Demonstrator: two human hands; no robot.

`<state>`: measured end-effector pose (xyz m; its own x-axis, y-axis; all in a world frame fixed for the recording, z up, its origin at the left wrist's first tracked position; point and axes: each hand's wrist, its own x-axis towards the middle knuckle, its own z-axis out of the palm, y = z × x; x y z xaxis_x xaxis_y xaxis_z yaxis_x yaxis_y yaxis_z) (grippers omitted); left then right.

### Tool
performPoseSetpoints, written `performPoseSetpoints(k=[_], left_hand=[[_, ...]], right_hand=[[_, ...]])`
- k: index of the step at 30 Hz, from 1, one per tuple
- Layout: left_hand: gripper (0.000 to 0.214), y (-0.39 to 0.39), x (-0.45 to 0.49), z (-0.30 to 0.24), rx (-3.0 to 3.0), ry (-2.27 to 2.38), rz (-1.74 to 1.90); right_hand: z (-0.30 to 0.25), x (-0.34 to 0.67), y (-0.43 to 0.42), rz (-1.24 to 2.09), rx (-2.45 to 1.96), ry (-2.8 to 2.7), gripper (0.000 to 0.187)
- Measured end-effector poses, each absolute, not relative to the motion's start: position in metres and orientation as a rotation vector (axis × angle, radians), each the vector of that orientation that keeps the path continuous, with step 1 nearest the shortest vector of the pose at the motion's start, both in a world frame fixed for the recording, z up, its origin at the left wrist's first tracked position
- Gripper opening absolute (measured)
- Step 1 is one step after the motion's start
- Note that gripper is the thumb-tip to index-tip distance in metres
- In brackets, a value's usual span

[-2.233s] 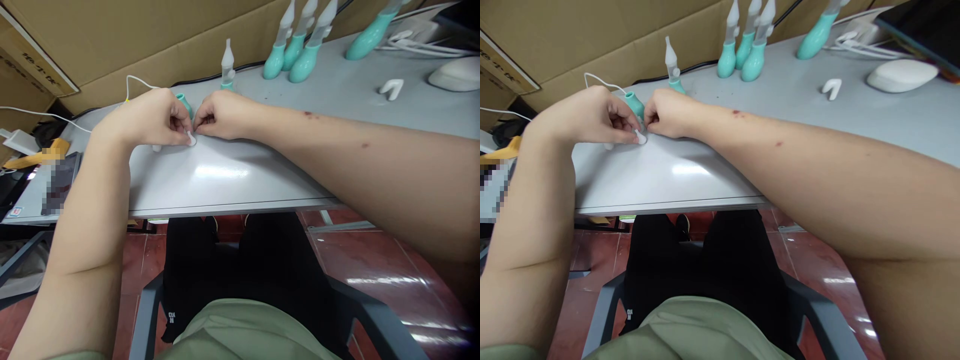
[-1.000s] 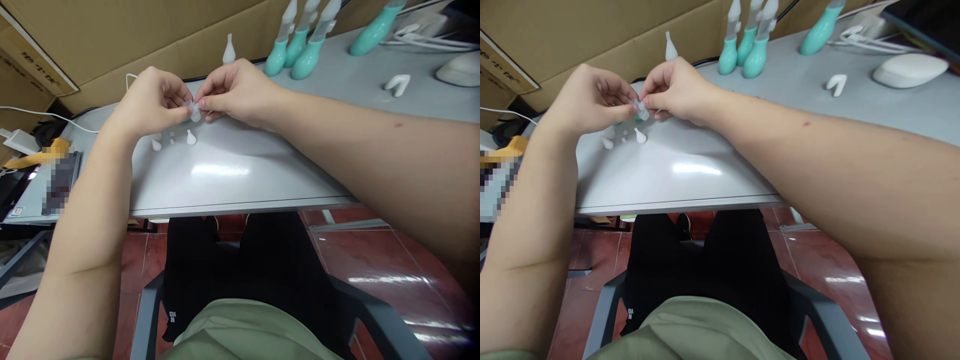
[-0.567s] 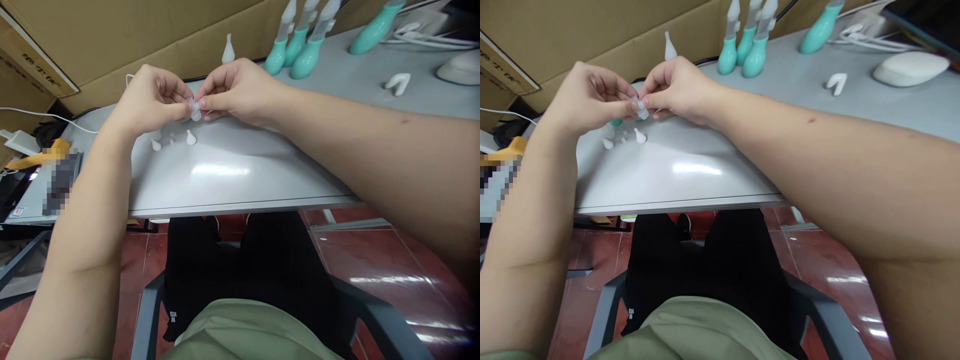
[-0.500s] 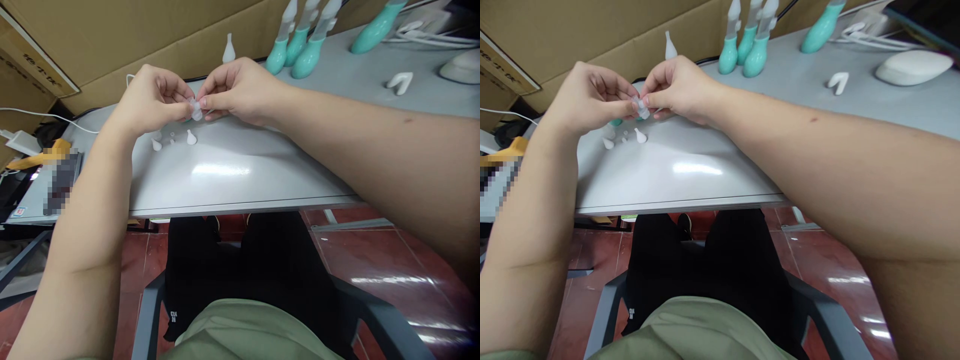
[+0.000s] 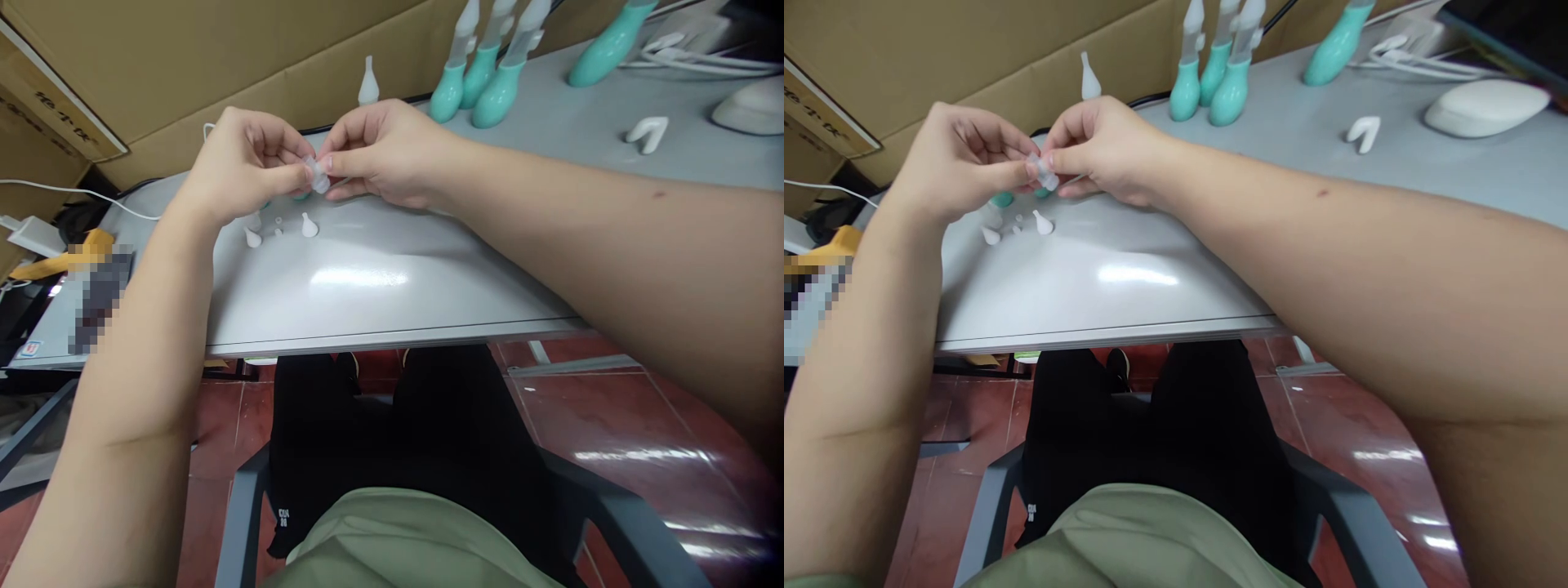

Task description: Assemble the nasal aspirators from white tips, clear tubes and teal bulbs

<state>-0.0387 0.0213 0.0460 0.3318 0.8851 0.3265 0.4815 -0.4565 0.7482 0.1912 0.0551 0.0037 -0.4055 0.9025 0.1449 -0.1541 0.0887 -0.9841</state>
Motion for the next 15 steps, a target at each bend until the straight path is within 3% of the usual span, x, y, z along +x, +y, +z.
performPoseSetpoints(k=[5,9,15], left_hand=[[0.033,0.023,-0.038,0.045,2.048,1.159,1.085],[0.022,0.019,-0.037,0.046,2.016,1.157,1.078],[0.023,0.016,-0.031,0.047,1.850,1.253,1.031]], right_hand=[[0.004,0.191,0.056,1.461,-0.738,-1.506,0.032],[0.004,0.188,0.059,1.302,-0.710,-1.599,0.051],[0.000,0.187,0.067,1.080,-0.674,-1.691,0.056]])
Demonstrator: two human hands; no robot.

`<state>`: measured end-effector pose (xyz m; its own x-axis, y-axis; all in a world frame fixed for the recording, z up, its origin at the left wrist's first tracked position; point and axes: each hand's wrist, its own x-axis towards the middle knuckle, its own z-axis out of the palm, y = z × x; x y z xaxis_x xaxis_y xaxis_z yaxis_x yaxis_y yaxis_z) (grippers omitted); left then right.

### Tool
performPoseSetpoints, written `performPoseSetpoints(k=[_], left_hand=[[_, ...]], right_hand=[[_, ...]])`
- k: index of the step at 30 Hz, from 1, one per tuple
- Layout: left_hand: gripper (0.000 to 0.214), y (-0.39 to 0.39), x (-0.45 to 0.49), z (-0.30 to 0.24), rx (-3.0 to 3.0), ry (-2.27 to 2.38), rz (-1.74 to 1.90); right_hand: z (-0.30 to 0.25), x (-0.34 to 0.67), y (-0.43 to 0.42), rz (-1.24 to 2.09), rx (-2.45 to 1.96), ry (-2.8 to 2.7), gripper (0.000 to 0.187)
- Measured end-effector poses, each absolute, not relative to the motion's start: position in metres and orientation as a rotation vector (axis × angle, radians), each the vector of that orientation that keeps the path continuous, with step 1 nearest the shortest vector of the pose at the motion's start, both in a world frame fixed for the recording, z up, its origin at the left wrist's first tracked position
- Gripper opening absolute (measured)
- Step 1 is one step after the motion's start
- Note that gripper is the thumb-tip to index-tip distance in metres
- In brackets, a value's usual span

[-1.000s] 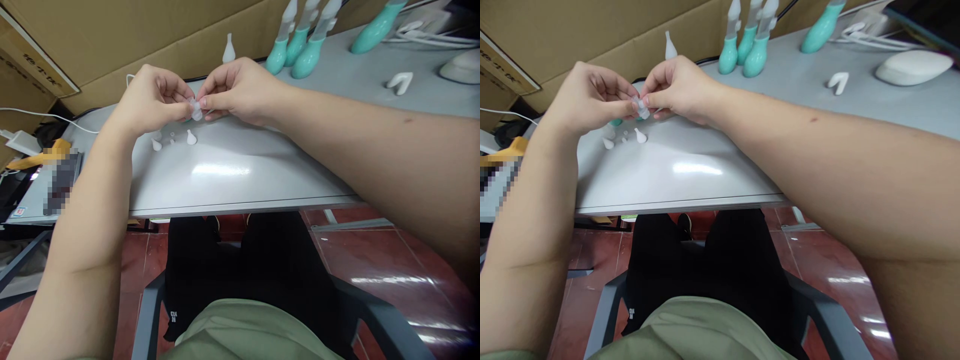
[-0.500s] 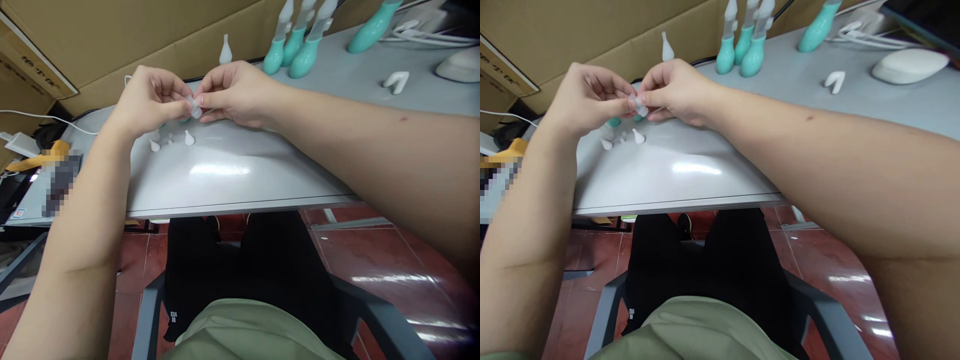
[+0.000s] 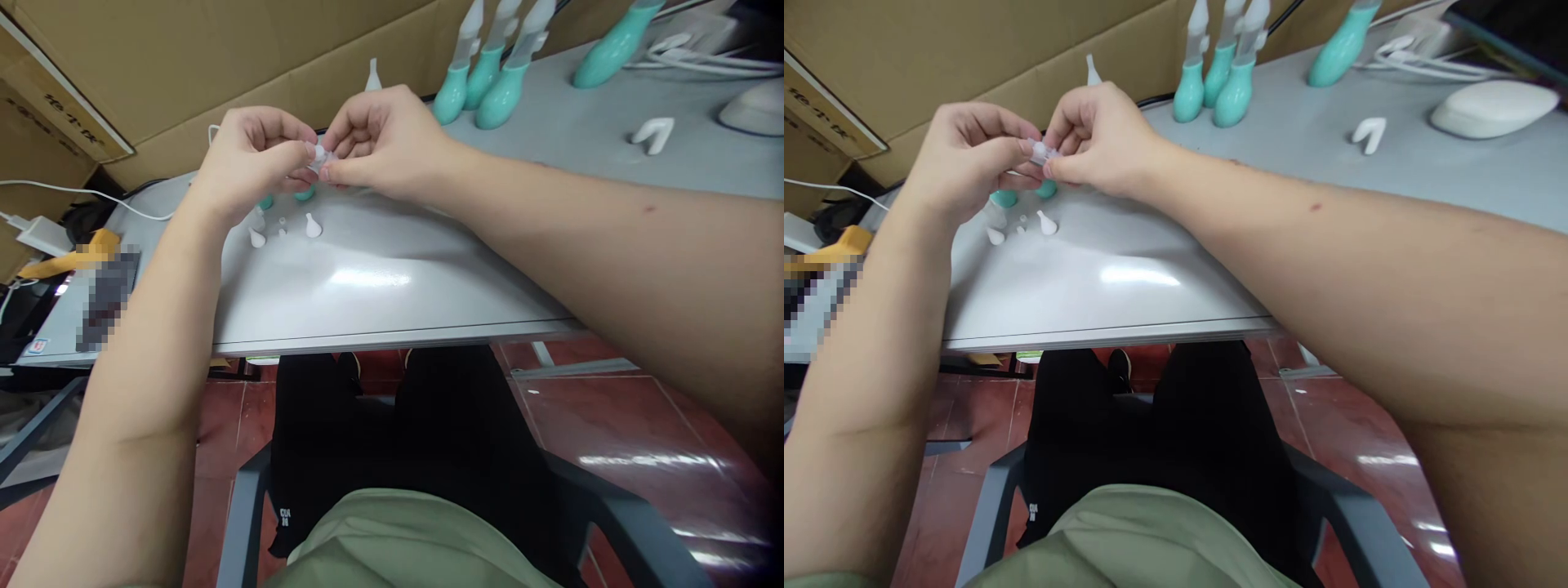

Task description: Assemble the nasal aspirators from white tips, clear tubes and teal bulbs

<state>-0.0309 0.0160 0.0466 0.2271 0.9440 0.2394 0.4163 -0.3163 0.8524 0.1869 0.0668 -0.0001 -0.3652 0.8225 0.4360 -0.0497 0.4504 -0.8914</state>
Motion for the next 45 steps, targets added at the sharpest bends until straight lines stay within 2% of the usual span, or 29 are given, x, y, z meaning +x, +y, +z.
performPoseSetpoints(k=[5,10,20,27,32,37,45], left_hand=[[0.032,0.020,-0.027,0.040,1.805,1.271,0.995],[0.021,0.023,-0.028,0.038,1.739,1.213,1.031],[0.025,0.023,-0.026,0.039,1.795,1.239,1.094],[0.018,0.028,-0.024,0.038,1.764,1.234,1.138],[0.021,0.028,-0.025,0.040,1.770,1.242,1.122],[0.025,0.026,-0.023,0.040,1.768,1.256,1.117],[0.045,0.022,-0.027,0.041,1.826,1.272,1.056]], right_hand=[[-0.006,0.186,0.069,0.939,-0.627,-1.757,0.054],[-0.007,0.186,0.067,0.870,-0.628,-1.808,0.054],[-0.002,0.184,0.062,0.836,-0.636,-1.784,0.051],[-0.001,0.184,0.059,0.825,-0.640,-1.779,0.049],[-0.001,0.185,0.057,0.828,-0.617,-1.775,0.046],[-0.003,0.184,0.061,0.821,-0.628,-1.779,0.051],[-0.006,0.184,0.067,0.813,-0.616,-1.799,0.049]])
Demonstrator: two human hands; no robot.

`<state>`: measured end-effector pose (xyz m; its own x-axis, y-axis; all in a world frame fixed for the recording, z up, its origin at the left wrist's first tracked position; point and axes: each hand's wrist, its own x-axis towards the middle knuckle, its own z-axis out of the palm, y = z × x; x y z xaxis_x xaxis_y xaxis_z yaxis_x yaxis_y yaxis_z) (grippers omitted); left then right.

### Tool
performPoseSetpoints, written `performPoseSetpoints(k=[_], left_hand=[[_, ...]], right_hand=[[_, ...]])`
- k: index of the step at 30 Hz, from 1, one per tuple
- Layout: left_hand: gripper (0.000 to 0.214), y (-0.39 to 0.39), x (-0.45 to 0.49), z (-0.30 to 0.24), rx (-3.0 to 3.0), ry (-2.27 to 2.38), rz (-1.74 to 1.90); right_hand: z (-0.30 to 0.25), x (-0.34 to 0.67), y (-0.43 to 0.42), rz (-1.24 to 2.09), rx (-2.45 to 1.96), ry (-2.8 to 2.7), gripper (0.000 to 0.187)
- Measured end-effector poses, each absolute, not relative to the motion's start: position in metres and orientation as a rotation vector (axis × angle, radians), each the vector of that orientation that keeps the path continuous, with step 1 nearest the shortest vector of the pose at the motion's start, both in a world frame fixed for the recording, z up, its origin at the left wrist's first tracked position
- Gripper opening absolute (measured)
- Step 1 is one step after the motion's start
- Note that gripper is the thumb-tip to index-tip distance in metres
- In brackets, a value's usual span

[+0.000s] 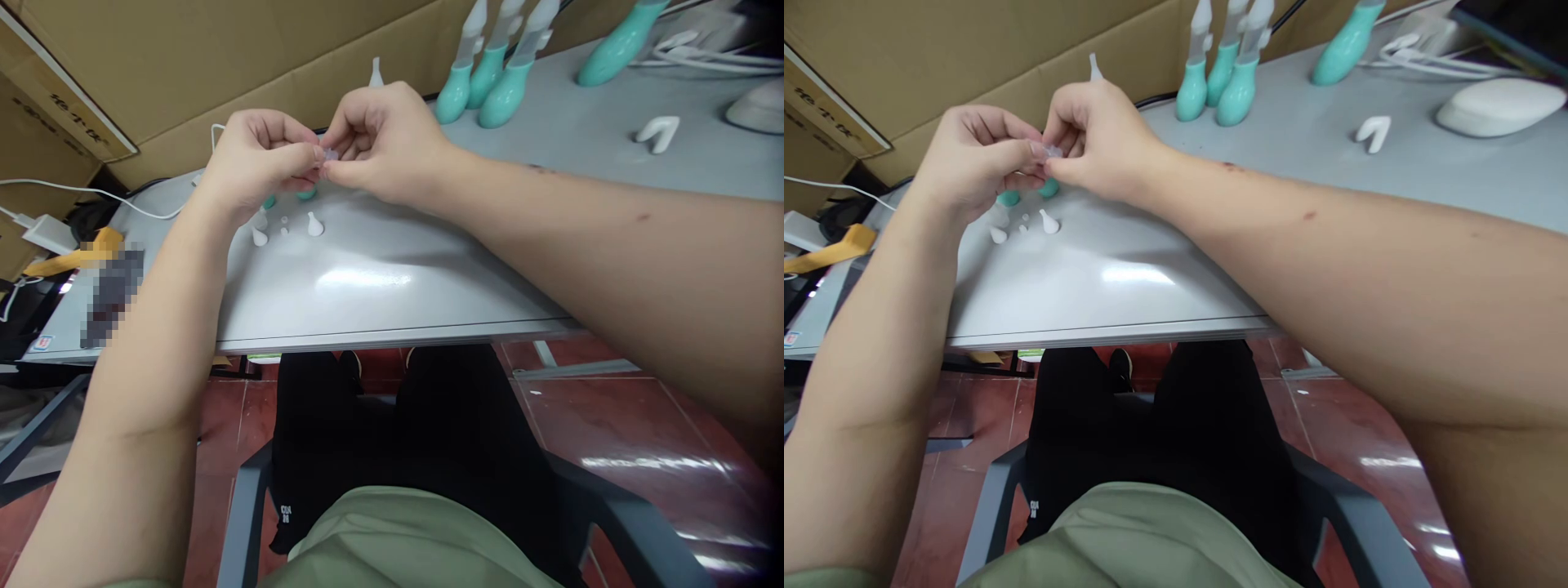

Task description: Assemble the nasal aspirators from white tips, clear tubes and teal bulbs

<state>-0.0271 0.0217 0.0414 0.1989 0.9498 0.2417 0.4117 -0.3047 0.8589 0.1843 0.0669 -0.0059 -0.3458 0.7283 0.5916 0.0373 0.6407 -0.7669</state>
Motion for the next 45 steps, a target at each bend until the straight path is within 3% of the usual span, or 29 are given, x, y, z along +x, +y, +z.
performPoseSetpoints(k=[15,19,23,30,41,45], left_hand=[[0.005,0.023,-0.027,0.044,2.031,1.317,1.160],[0.008,0.022,-0.036,0.050,2.180,1.445,1.320],[0.025,0.025,-0.048,0.048,2.351,1.648,1.096],[0.012,0.032,-0.045,0.038,2.393,1.692,0.853],[0.019,0.051,-0.042,0.029,2.513,1.547,0.842],[0.026,0.054,-0.042,0.030,2.453,1.414,1.061]], right_hand=[[-0.003,0.184,0.061,0.874,-0.719,-1.765,0.053],[0.002,0.178,0.060,1.046,-0.860,-1.629,0.056],[0.008,0.176,0.057,1.199,-0.885,-1.472,0.044],[0.013,0.177,0.050,1.377,-0.863,-1.446,0.040],[0.010,0.175,0.050,1.317,-0.751,-1.456,0.040],[0.007,0.172,0.054,1.238,-0.636,-1.451,0.046]])
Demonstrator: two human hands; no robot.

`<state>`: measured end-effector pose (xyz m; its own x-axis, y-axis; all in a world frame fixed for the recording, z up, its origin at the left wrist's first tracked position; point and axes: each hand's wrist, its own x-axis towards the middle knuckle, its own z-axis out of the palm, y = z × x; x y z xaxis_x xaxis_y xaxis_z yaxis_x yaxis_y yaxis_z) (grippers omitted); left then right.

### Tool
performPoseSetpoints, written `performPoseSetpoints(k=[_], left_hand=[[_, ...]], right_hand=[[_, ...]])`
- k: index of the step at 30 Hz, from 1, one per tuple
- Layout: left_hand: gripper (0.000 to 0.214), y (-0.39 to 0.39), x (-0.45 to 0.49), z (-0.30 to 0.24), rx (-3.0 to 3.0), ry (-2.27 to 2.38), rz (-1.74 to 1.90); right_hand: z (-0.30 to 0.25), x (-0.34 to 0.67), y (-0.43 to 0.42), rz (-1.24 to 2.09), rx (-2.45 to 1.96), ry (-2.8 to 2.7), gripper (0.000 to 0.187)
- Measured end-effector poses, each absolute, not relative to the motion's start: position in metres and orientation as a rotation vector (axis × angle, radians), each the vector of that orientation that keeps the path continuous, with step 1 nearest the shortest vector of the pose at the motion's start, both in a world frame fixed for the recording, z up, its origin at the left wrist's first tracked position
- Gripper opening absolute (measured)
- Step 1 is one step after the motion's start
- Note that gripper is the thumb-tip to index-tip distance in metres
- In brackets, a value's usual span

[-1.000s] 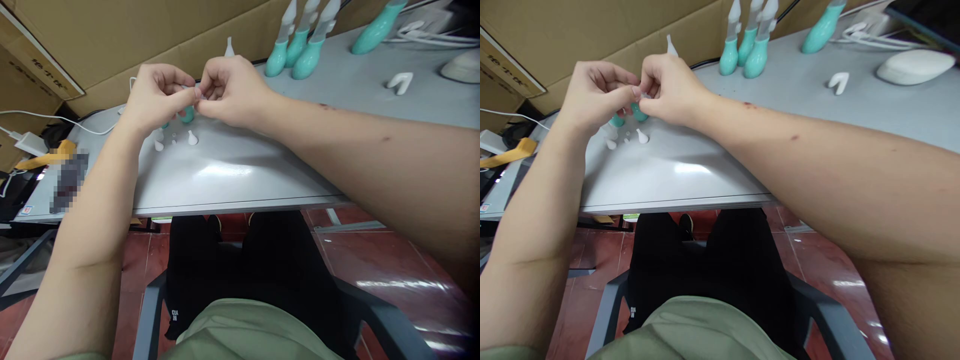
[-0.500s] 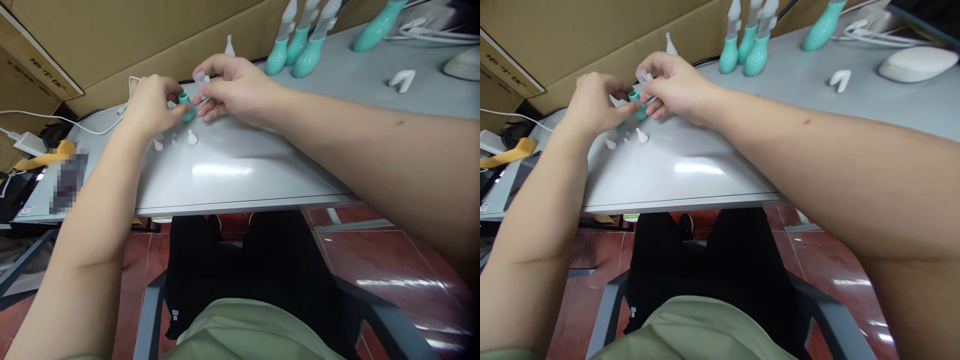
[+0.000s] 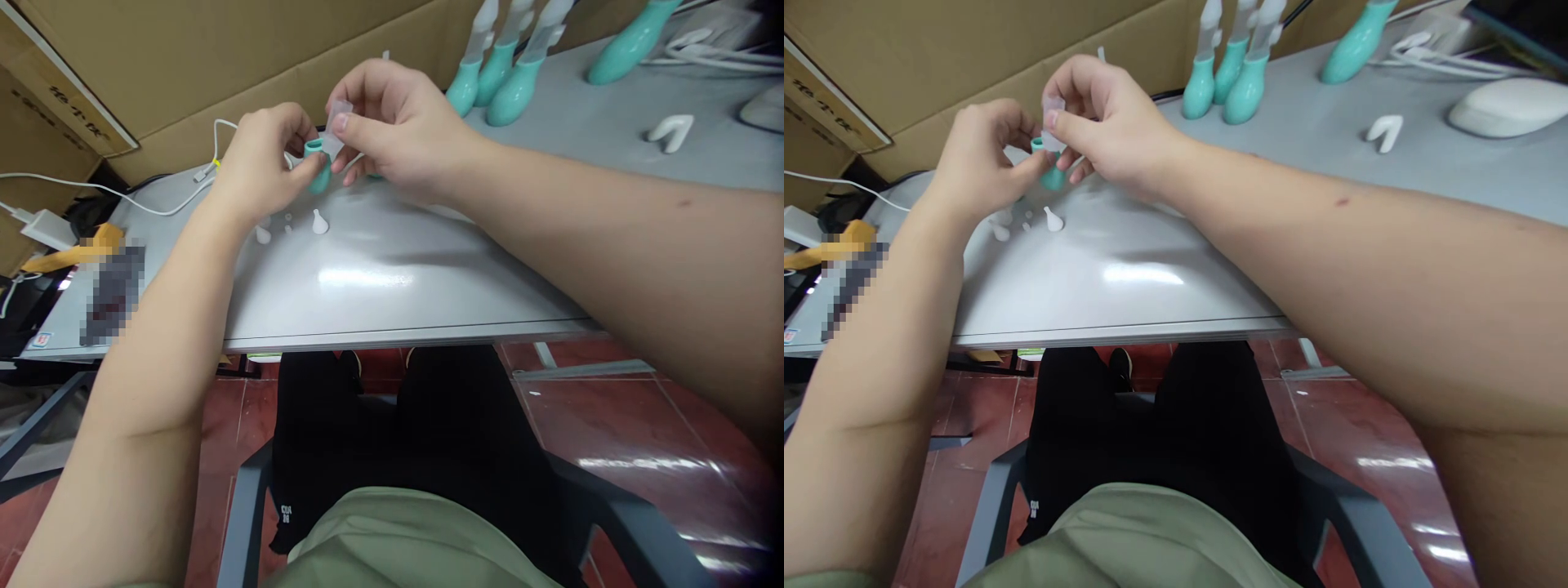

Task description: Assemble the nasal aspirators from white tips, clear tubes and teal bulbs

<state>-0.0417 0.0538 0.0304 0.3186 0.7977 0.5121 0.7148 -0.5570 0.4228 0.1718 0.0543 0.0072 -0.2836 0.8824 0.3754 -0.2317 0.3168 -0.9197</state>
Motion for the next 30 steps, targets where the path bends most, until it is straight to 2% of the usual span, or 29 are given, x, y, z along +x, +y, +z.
performPoseSetpoints(k=[3,9,14,17,21,30], left_hand=[[0.027,0.052,-0.041,0.030,2.402,1.273,1.164],[0.044,0.047,-0.036,0.028,2.328,1.236,1.077],[0.034,0.045,-0.027,0.023,2.252,1.186,1.208],[0.030,0.042,-0.026,0.027,2.280,1.221,1.143],[0.048,0.036,-0.027,0.035,2.368,1.375,0.960],[0.032,0.030,-0.030,0.042,2.222,1.442,0.955]], right_hand=[[0.004,0.171,0.061,1.190,-0.552,-1.448,0.050],[0.003,0.173,0.070,1.161,-0.463,-1.400,0.050],[0.005,0.179,0.065,1.189,-0.452,-1.423,0.045],[0.007,0.183,0.062,1.210,-0.506,-1.405,0.047],[0.011,0.184,0.059,1.221,-0.489,-1.420,0.049],[0.023,0.181,0.045,1.058,-0.776,-1.555,0.057]])
